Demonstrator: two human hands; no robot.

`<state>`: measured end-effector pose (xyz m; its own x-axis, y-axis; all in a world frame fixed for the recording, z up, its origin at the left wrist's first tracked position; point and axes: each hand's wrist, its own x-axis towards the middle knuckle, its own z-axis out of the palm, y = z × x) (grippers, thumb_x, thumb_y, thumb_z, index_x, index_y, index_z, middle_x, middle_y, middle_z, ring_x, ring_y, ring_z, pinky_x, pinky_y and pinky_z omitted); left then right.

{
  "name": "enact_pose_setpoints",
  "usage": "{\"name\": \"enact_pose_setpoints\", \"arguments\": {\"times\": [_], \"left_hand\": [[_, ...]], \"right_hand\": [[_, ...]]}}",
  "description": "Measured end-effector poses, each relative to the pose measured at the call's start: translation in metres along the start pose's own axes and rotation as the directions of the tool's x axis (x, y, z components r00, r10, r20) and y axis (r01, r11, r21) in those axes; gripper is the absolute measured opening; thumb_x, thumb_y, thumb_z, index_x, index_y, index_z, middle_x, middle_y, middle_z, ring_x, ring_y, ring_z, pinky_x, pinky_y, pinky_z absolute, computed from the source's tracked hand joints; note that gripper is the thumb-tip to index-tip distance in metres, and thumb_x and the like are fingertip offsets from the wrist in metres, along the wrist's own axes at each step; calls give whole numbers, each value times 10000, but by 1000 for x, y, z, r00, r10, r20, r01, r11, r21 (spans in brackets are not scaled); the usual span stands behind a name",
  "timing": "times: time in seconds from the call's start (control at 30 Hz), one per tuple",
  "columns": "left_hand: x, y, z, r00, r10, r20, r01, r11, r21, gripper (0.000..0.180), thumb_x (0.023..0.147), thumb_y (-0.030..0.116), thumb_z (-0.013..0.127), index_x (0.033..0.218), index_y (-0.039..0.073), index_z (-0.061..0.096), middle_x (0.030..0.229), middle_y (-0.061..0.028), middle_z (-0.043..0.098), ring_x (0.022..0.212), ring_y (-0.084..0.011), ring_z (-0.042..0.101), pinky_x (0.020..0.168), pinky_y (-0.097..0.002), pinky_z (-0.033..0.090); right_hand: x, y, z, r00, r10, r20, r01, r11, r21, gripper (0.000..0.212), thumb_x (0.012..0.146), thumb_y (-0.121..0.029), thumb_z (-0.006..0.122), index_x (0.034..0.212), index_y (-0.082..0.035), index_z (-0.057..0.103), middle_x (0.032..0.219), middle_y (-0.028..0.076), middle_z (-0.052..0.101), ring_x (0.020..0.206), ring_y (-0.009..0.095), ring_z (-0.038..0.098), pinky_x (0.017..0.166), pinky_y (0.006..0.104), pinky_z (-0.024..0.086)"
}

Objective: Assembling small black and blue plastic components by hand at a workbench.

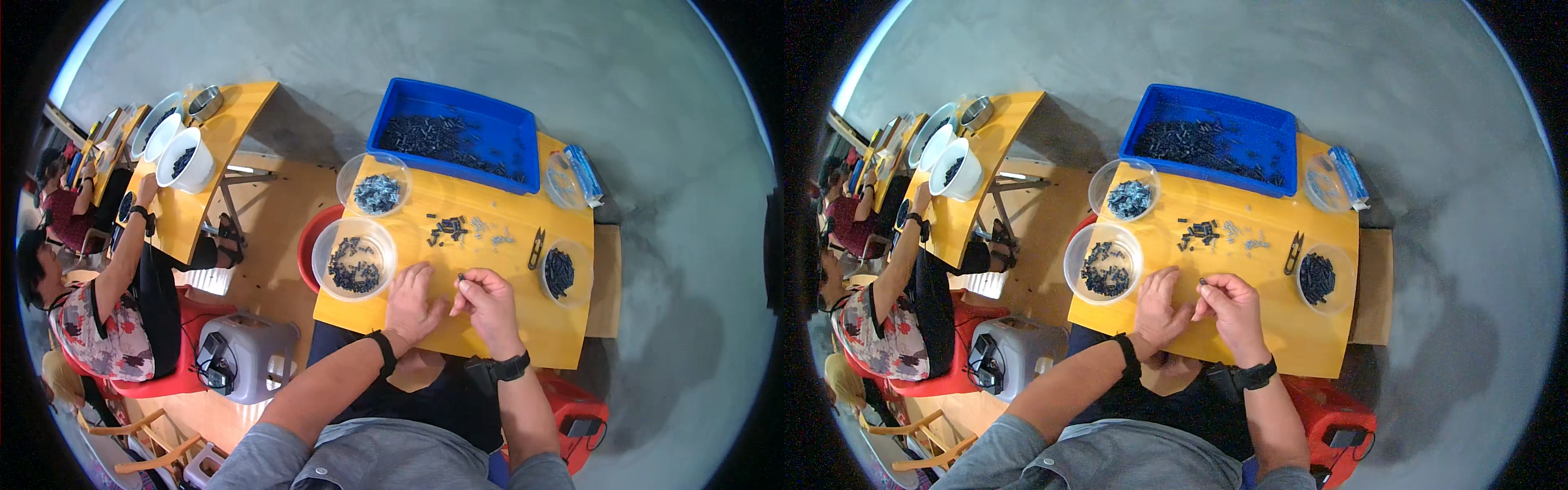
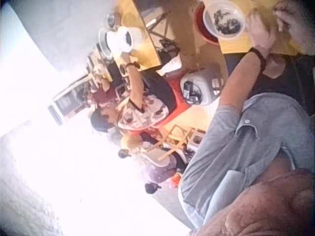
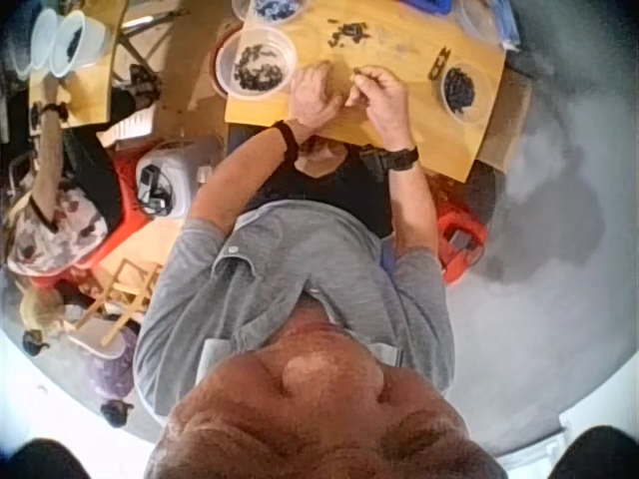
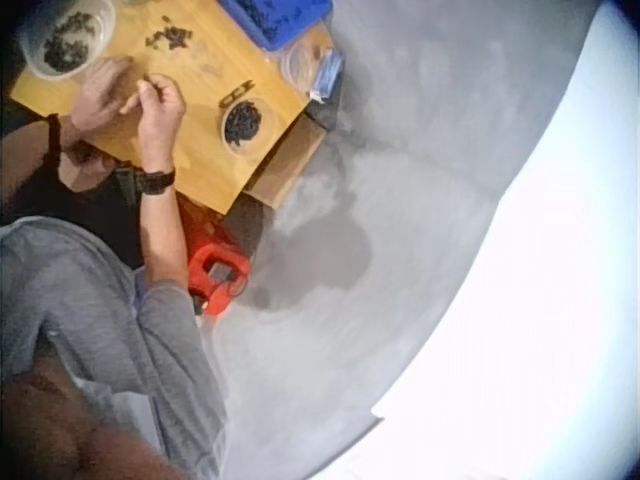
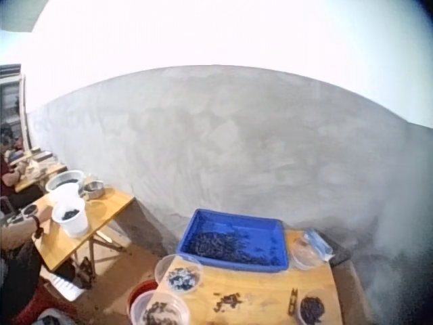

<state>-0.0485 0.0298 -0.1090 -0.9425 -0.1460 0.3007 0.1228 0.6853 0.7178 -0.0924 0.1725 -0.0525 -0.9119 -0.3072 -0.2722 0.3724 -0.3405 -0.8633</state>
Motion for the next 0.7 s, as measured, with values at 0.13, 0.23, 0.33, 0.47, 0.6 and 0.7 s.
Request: {"name": "enact_pose_setpoints", "arguments": {"times": [0.13,0.23,0.33,0.47,0.6,0.7], "left_hand": [[-12,10,-1,991,48,-123,-70,980,-184,221,815,64,590,1027,3,586,1031,-163,593,956,-326,573,838,-397,462],[-31,22,2,887,-408,215,437,592,-678,210,916,145,567,1030,-24,618,846,-92,620,737,-147,579,670,-281,478],[-27,37,-7,739,-445,505,623,167,-764,196,908,108,563,1032,-32,622,809,-62,623,699,-119,569,636,-258,467],[-21,40,-16,678,-424,601,689,80,-721,166,917,98,543,991,-29,622,805,-47,625,722,-105,582,675,-238,472],[-20,32,-18,650,-452,610,667,-44,-744,119,914,78,542,947,-1,625,828,-50,640,716,-113,592,653,-243,471],[-17,23,-17,660,-506,555,657,32,-753,105,909,76,555,944,9,627,834,-39,641,697,-106,589,642,-236,468]], "right_hand": [[-20,15,-10,996,18,-87,-34,981,-189,59,871,-1,588,923,26,595,736,62,620,572,117,592,536,260,525],[-27,28,-12,993,-50,-110,13,949,-314,40,872,-3,590,900,25,593,704,46,614,560,107,594,510,233,497],[-35,29,-1,994,-13,-113,-30,927,-374,35,869,33,574,899,15,579,734,58,618,597,118,614,538,236,519],[-36,34,3,991,-41,-125,-10,923,-385,32,884,8,567,908,17,585,713,46,624,576,92,597,520,218,496],[-33,33,0,996,-24,-86,-10,926,-378,41,876,-16,586,902,15,593,692,33,617,573,89,589,518,222,484],[-19,17,-17,982,-101,-158,-19,784,-620,69,842,-62,614,853,7,610,709,59,621,609,158,607,559,289,483]]}}
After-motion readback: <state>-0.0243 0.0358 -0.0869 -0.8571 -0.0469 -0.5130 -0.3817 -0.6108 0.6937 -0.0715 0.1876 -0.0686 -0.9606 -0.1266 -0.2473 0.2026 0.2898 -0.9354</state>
